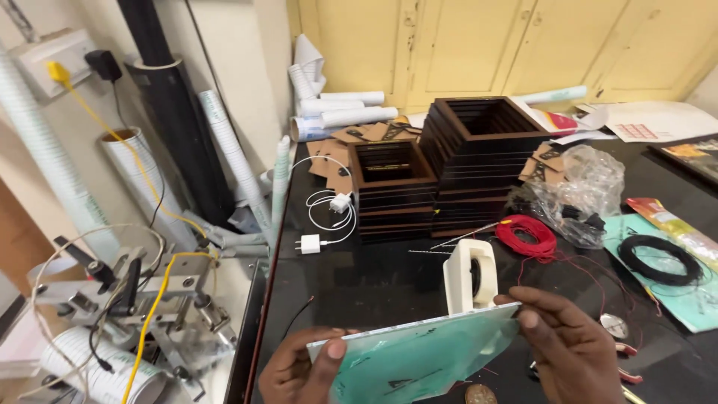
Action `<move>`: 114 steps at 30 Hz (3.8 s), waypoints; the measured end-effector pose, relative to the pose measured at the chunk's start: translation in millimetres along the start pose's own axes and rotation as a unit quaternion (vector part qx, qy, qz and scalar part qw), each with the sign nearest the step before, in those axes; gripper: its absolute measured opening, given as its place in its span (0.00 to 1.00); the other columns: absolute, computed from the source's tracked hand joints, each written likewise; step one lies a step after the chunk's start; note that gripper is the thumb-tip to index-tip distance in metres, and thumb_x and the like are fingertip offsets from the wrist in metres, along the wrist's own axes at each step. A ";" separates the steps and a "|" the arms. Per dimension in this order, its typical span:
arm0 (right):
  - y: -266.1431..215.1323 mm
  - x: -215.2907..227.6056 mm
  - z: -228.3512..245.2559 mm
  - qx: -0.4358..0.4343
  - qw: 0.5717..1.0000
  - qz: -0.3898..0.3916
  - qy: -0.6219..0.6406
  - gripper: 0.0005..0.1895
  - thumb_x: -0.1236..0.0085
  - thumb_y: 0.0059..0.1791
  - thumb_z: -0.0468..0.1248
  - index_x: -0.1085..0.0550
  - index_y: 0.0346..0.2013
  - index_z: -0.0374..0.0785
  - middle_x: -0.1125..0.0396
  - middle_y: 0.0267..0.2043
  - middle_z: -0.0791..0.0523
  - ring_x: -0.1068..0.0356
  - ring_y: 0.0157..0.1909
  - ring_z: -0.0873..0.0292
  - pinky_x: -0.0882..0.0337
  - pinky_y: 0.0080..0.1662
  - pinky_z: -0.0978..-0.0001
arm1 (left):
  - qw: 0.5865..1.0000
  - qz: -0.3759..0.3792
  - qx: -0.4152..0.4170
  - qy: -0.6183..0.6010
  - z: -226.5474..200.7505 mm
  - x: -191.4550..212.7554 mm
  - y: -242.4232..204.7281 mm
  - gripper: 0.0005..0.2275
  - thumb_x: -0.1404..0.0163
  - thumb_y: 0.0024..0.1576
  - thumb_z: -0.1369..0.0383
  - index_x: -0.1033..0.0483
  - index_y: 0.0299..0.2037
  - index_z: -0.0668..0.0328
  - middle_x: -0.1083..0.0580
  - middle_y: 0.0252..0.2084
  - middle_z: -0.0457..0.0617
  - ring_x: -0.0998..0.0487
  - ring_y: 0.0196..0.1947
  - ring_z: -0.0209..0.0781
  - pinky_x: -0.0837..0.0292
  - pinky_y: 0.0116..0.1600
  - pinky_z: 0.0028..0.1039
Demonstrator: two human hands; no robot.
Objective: The person handles a teal laser-safe sheet on a workbench, measures it with a steel ruler, and works a length of red wire, twisting and trimming it with pliers. They then tape the wire flat against the sheet using a desk tape dispenser, pressing the tape down by hand.
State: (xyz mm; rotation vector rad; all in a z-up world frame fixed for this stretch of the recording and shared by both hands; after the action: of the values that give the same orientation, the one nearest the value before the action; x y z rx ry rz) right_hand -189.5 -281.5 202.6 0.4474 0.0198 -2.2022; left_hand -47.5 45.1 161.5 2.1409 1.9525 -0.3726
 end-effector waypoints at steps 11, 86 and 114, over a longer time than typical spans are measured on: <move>-3.2 -13.1 -1.3 -0.028 0.999 -0.032 -0.003 0.17 0.44 0.49 0.28 0.24 0.52 0.24 0.24 0.46 0.43 0.25 0.49 0.53 0.25 0.51 0.60 | 0.992 0.023 -0.067 0.108 19.1 17.1 19.4 0.11 0.41 0.52 0.65 0.23 0.37 0.68 0.17 0.34 0.62 0.10 0.36 0.49 0.12 0.43 0.41; -9.3 -35.9 -27.9 0.160 0.958 -0.123 -0.204 0.20 0.46 0.49 0.21 0.27 0.56 0.25 0.28 0.58 0.44 0.27 0.59 0.55 0.28 0.60 0.63 | 0.993 -0.066 -0.065 0.078 9.5 -1.2 38.6 0.10 0.36 0.50 0.69 0.16 0.36 0.70 0.17 0.34 0.56 0.19 0.32 0.36 0.25 0.43 0.23; -6.4 -44.4 -1.7 0.066 0.955 -0.087 -0.274 0.19 0.40 0.46 0.24 0.19 0.51 0.36 0.23 0.40 0.51 0.19 0.43 0.64 0.22 0.43 0.71 | 0.961 -0.031 -0.207 0.181 82.6 69.8 96.6 0.18 0.40 0.55 0.57 0.23 0.40 0.67 0.20 0.34 0.54 0.19 0.33 0.37 0.23 0.44 0.27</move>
State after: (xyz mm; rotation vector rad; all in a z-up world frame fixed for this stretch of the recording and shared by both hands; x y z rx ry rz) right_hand -169.0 -243.5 214.5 -0.1122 -0.4022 -2.4415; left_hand 51.5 74.5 59.7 1.9720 2.0510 0.4183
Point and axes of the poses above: each hand's wrist, its own y-axis towards the middle knuckle, its own x-axis out of the back of the hand, z = x × y, the point moved 5 cm from there along y, towards the middle knuckle
